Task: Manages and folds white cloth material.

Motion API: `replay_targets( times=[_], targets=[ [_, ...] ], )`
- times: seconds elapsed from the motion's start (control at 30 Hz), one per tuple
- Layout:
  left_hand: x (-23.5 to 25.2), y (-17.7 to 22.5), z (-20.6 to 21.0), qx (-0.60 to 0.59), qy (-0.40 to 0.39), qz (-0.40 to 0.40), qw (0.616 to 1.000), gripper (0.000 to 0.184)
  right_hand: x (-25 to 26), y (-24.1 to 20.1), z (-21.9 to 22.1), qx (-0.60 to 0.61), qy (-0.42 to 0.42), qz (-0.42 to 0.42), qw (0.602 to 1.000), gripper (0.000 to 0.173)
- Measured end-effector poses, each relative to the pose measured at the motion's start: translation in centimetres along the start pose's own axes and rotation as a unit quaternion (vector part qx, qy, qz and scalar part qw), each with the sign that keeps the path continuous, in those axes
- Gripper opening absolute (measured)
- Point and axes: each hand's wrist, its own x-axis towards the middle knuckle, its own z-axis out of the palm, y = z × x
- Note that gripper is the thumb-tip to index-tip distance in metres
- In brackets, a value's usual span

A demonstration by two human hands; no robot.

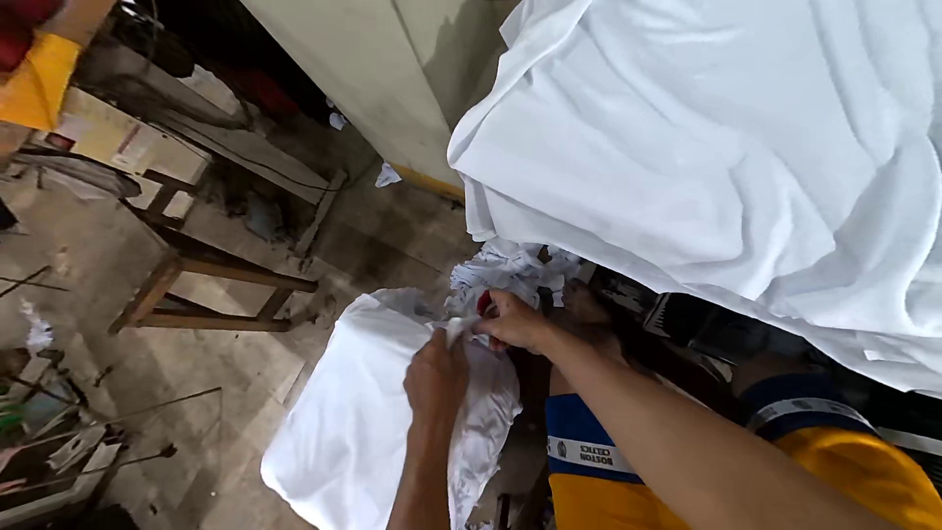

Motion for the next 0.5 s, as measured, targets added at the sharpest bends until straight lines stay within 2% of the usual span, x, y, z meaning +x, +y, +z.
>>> replay_targets(
  times=[0.03,0.13,0.2,0.27,0.33,0.4,0.47,0.5],
  targets=[
    [0.3,-0.1,-1.0,-0.015,0.019,-0.005,1.0,0.041,0.3,0.9,0.2,-0.063,0.012,0.03,0.998,0.044],
    [0.5,-0.7,-2.7,-0.054,0.032,-0.006,0.998,0.046,0.3,5.0,2.3,-0.224,-0.02,0.118,0.967,0.054],
    [0.8,-1.2,-2.4,-0.07,0.004,0.006,0.997,0.046,1.2,6.6,3.4,-0.298,-0.02,0.115,0.948,0.057],
    [0.7,-1.7,-1.8,-0.081,-0.024,0.02,0.996,0.044,1.2,5.7,2.7,-0.324,-0.004,0.097,0.941,0.063],
    [0.4,-1.6,-0.9,-0.065,-0.039,0.024,0.997,0.042,1.0,3.6,0.5,-0.282,0.016,0.091,0.955,0.059],
    [-0.1,-0.5,0.5,-0.005,-0.073,0.012,0.997,0.049,1.0,2.6,-1.0,-0.112,0.019,0.044,0.993,0.05],
    [-0.2,0.2,1.8,0.038,-0.091,0.015,0.995,0.047,0.5,1.7,-0.7,0.083,0.003,0.005,0.997,0.045],
    [0.2,0.2,1.5,0.028,-0.068,0.01,0.997,0.041,0.4,1.4,-0.4,0.105,0.011,0.009,0.994,0.045]
  ],
)
